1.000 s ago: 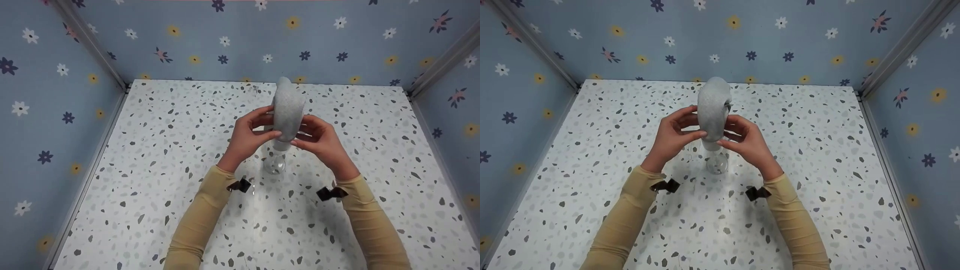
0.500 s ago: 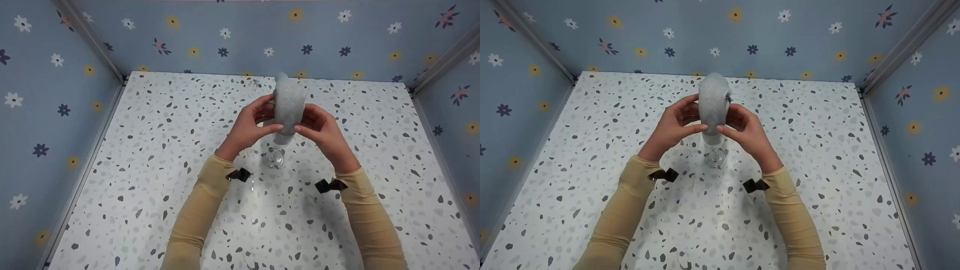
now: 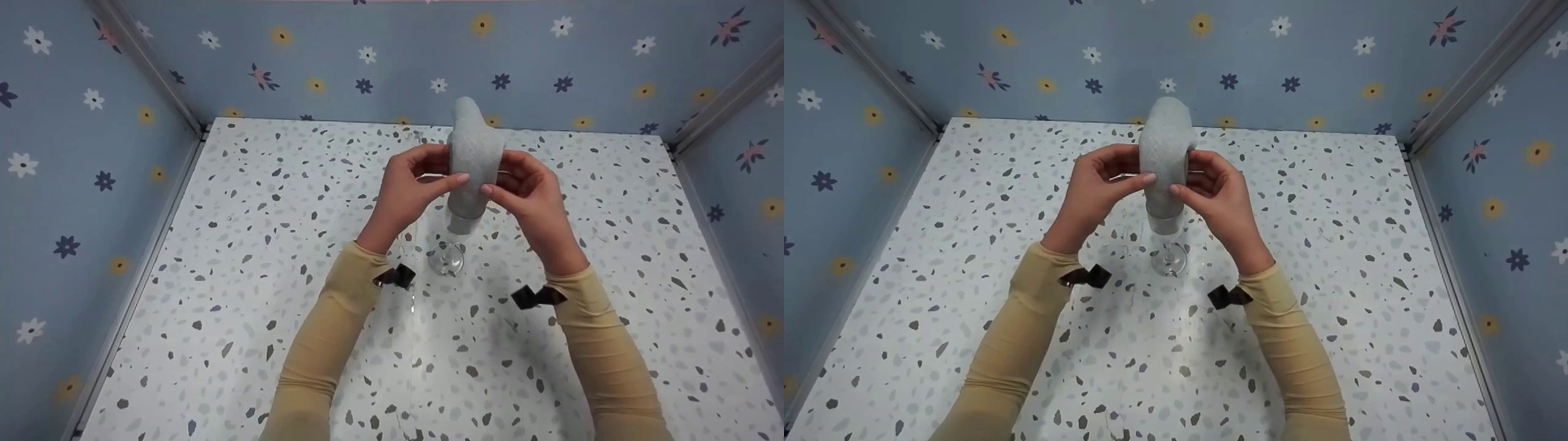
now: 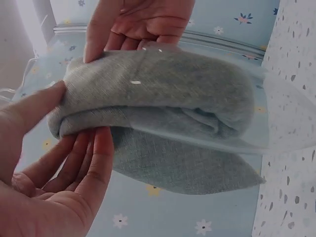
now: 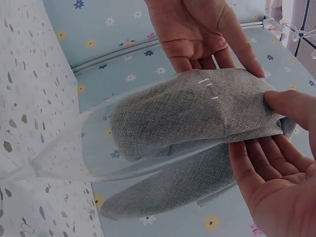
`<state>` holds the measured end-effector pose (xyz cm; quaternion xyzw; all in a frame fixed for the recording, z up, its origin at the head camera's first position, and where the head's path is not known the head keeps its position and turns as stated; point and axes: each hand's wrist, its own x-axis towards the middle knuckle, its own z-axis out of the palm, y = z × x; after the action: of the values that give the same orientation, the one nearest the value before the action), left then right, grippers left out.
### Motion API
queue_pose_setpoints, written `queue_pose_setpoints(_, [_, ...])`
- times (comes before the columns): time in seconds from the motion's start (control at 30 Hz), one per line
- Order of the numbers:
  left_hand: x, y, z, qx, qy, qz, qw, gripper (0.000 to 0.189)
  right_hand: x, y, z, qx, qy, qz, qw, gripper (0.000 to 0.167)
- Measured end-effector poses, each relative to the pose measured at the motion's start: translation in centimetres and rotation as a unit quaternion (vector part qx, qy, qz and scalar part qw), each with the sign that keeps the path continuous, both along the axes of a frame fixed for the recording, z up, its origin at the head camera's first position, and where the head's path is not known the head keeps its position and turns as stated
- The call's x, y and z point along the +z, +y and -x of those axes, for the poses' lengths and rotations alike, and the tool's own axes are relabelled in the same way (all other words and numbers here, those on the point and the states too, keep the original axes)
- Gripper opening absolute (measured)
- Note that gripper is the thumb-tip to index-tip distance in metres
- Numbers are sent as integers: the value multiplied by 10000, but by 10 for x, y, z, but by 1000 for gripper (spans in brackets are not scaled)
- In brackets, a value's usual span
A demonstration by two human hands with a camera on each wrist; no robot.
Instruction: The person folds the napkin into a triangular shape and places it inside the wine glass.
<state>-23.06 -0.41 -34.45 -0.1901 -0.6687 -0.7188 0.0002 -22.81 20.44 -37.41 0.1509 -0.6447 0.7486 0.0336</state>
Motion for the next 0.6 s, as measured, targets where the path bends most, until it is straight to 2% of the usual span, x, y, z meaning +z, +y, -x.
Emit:
queue_pose_setpoints(0.1, [0,1,2,38,-11,-58,10000,37,0,-1,1,-37,59,47,10000,42])
queue_pose_setpoints(0.33, [-16,3,11,-44,214,-121,9997,44,-1,0,2,-66,185,51,9998,40])
queue_pose_setpoints(0.6, [-19,2,5,2,316,-48,9995,45,-6,0,-1,-5,319,47,9995,41])
